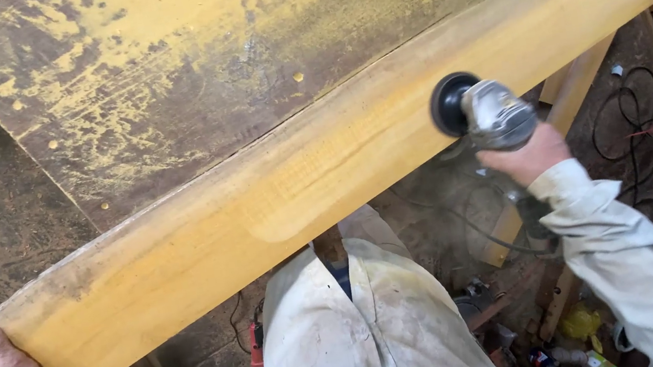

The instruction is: Sanding a long wooden board using a handheld power sander on a workbench.

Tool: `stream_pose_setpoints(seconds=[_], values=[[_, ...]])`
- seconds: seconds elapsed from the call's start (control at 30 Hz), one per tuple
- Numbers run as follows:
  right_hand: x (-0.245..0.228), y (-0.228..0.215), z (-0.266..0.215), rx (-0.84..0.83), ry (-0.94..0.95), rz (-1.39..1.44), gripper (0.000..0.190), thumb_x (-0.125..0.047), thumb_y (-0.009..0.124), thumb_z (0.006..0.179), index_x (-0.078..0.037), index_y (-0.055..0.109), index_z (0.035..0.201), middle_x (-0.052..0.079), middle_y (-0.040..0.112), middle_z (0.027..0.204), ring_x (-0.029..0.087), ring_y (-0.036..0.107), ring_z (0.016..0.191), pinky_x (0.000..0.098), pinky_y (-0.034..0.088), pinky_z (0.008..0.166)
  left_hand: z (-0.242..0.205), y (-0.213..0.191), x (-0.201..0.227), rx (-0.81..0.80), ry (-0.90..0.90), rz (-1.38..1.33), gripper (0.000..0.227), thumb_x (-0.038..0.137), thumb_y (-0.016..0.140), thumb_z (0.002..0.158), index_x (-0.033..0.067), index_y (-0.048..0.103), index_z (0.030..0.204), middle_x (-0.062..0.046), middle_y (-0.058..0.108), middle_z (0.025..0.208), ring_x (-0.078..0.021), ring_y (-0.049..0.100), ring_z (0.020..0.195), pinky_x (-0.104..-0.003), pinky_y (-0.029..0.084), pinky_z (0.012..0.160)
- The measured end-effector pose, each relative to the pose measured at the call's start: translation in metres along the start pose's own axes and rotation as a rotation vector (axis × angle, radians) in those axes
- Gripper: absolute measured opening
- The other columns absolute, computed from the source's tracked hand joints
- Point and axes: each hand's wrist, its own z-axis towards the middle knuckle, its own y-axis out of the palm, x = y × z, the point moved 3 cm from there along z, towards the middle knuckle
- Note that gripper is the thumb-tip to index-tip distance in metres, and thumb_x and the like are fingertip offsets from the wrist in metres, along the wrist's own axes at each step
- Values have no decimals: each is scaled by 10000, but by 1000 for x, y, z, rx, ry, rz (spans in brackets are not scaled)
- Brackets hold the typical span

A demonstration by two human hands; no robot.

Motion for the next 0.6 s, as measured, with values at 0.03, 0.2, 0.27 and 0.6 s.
stream_pose_setpoints(seconds=[0.03,0.2,0.27,0.6], values=[[1,7,-3,-1,-23,-48,580,-242,890,674,-56,698,1188,145,744,1083,271,702,929,373,567,871,0,2,-2,21,26,-14,792,659,608,1187,-38,531,1557,-426,601,1361,-605,584,1166,-626,472,910],[-11,39,-35,-10,-42,-206,698,-415,896,586,-117,720,1192,93,761,1062,238,717,913,359,570,847,-1,-3,5,30,14,-39,801,646,637,1189,-63,531,1546,-414,580,1395,-600,571,1206,-633,476,946],[-18,56,-51,-46,-131,-221,759,-427,890,570,-149,691,1248,84,757,1095,237,716,960,364,559,886,1,-8,12,-34,-30,-18,867,779,486,1115,64,439,1604,-403,586,1419,-592,567,1234,-673,466,915],[-89,136,-163,-369,-197,-500,646,-520,795,739,-103,550,1168,96,758,943,261,764,767,378,663,710,-2,1,-4,-25,-64,19,853,795,553,1138,74,469,1587,-323,660,1205,-549,678,947,-635,502,727]])
